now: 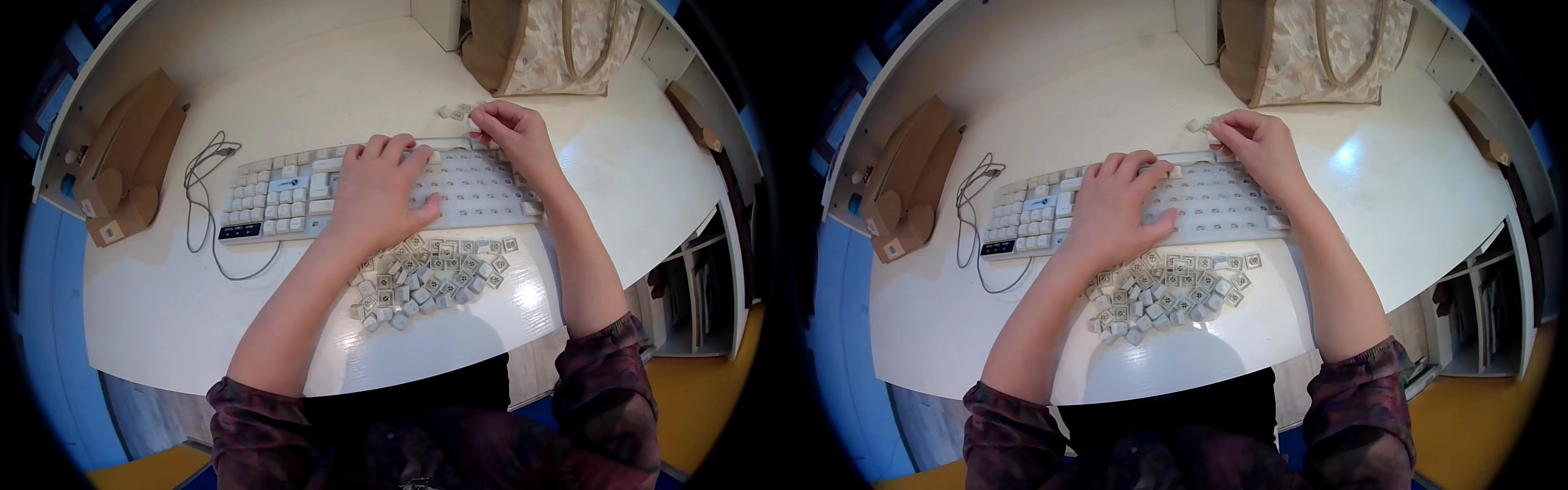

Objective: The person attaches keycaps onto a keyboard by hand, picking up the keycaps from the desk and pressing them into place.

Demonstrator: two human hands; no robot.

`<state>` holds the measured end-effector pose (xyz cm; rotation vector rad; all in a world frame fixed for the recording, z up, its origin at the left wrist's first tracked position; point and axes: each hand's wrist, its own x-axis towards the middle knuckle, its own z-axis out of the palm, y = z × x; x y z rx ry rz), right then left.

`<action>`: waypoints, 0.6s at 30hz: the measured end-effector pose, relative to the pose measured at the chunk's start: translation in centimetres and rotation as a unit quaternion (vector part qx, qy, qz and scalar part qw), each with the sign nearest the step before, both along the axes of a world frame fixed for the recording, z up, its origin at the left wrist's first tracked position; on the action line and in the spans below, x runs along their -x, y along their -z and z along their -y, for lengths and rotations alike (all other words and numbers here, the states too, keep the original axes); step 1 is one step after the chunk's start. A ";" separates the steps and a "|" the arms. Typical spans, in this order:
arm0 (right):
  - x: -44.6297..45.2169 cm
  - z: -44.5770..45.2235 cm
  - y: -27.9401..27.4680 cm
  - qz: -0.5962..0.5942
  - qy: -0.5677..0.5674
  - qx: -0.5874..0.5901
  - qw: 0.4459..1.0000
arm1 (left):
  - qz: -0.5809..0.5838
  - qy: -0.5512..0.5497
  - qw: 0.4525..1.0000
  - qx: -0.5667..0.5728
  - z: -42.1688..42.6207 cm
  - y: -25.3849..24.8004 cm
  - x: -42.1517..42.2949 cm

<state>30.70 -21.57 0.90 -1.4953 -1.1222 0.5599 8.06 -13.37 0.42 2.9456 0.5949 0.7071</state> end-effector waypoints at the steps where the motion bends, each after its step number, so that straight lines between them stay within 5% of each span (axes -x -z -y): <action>1: -0.1 0.2 0.0 -0.009 -0.024 -0.018 1.000 | -0.012 -0.008 1.000 0.010 0.1 -0.4 0.0; 5: 0.9 1.4 -1.1 -0.023 -0.054 0.006 0.998 | -0.010 -0.027 0.999 0.033 0.1 -1.1 -0.4; 9: 3.9 0.2 -1.0 -0.007 -0.077 0.033 0.996 | 0.122 -0.007 0.988 0.091 -1.6 -0.5 1.1; 18: 5.4 0.7 -1.5 -0.050 -0.134 0.016 0.990 | 0.221 0.031 0.888 0.402 -0.9 -1.1 0.3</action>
